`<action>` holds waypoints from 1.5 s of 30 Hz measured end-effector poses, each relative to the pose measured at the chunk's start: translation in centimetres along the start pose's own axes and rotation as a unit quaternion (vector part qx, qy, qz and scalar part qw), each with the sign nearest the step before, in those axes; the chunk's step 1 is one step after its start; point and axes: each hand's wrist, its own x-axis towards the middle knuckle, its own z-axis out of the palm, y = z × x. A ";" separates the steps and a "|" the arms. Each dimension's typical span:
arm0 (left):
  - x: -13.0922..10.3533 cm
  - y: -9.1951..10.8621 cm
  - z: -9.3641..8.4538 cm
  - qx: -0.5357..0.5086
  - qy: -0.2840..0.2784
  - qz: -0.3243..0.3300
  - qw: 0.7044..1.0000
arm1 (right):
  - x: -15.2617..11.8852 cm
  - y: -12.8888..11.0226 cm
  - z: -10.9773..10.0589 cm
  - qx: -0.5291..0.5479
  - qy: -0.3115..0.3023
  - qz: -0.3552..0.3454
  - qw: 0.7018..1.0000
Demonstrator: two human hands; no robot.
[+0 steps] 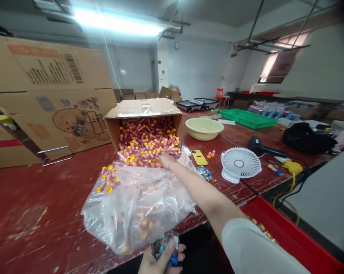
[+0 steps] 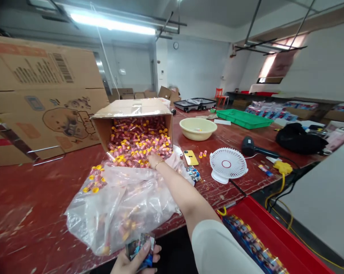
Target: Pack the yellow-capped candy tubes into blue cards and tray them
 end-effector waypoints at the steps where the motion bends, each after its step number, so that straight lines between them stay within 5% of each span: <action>1: -0.2 0.2 0.0 -0.008 0.004 0.000 1.000 | -0.1 0.2 -0.1 0.008 0.002 0.005 1.000; 5: -0.2 0.5 0.2 -0.063 0.044 -0.006 0.997 | -4.0 0.2 -1.9 0.056 0.050 0.012 0.997; 8: -0.1 0.5 0.6 -0.096 0.047 0.007 0.994 | -10.1 -1.2 -4.0 0.106 0.089 0.013 0.990; 12: -0.2 0.4 1.3 -0.104 0.035 0.043 0.993 | -19.3 -3.5 -5.9 0.267 0.066 0.001 0.962; 15: -0.5 0.4 1.8 -0.088 0.038 0.056 0.994 | -23.1 -4.9 -6.8 0.275 0.074 -0.035 0.958; 21: -0.6 0.7 2.4 -0.058 0.041 0.068 0.995 | -23.5 -6.0 -7.3 0.241 0.040 -0.101 0.964; 24: -0.5 0.7 2.4 -0.053 0.044 0.067 0.995 | -23.0 -5.4 -6.1 0.317 -0.003 -0.022 0.948; 29: -0.6 0.7 2.2 -0.051 0.001 0.031 0.998 | -23.1 -4.1 -3.9 0.463 -0.042 0.110 0.879; 35: -0.7 1.7 2.9 -0.137 -0.027 -0.020 0.990 | -26.4 -5.9 -2.1 0.456 -0.120 0.035 0.881; 40: -1.0 1.8 3.0 -0.131 -0.038 -0.015 0.991 | -28.1 -7.5 -0.3 0.378 -0.036 0.098 0.920; 45: -1.3 1.1 2.3 -0.086 -0.019 -0.007 0.996 | -28.0 -7.6 -0.6 0.336 0.032 0.016 0.941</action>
